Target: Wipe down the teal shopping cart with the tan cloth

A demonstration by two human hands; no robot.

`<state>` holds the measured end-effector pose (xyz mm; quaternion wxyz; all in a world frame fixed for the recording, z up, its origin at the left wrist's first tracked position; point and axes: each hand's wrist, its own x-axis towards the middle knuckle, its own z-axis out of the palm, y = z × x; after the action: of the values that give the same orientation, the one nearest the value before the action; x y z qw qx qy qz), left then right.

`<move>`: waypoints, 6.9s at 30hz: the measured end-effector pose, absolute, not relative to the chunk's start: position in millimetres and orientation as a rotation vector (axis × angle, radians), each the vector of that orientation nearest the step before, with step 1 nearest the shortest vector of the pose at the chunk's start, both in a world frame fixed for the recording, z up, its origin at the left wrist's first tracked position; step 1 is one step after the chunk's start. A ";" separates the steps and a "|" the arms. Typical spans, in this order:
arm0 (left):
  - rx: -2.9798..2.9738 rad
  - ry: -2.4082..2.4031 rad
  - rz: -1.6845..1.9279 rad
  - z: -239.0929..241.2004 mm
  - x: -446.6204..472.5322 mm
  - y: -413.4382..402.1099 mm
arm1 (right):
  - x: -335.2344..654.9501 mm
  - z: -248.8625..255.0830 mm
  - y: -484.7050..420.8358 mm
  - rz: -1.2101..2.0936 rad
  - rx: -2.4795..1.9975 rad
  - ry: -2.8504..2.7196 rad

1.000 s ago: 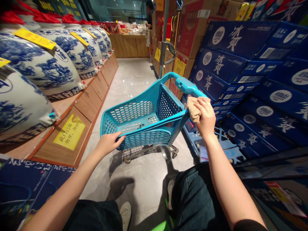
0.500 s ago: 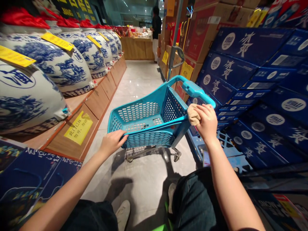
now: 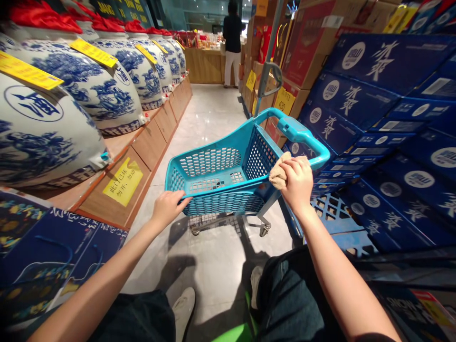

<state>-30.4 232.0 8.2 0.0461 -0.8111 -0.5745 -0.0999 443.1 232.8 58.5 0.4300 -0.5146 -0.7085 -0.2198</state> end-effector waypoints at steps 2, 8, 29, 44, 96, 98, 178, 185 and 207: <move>-2.477 -1.750 -0.306 6.5 -31.7 234.3 | 429.8 55.7 229.5 -0.537 -1.265 -1.833; -2.453 -1.689 -0.328 -0.3 -33.7 241.6 | 395.8 46.7 221.4 -0.489 -1.209 -2.056; -2.572 -1.899 -0.057 33.6 -18.3 240.9 | 504.7 67.7 251.0 -0.645 -1.301 -1.569; -2.704 -2.013 0.083 53.8 7.5 257.1 | 342.6 30.4 227.6 -0.336 -1.203 -2.264; -2.747 -1.844 0.002 40.7 -17.1 267.2 | 422.5 42.0 233.2 -0.466 -1.075 -2.007; -2.754 -1.828 -0.015 40.8 -17.9 267.3 | 452.3 51.9 233.3 -0.508 -1.119 -1.811; -2.698 -1.876 -0.102 47.7 20.0 249.4 | 294.6 54.7 213.8 -0.158 -1.335 -2.506; -2.696 -1.890 -0.136 47.4 25.6 248.2 | 271.9 30.8 215.1 -0.097 -1.359 -2.376; -2.690 -1.907 -0.157 47.0 26.5 246.5 | 296.4 51.5 208.3 -0.060 -1.443 -2.292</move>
<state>26.5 246.5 47.0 -0.0796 -0.8123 -0.5758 -0.0474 296.4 208.3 51.5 0.2147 -0.5204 -0.8262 -0.0218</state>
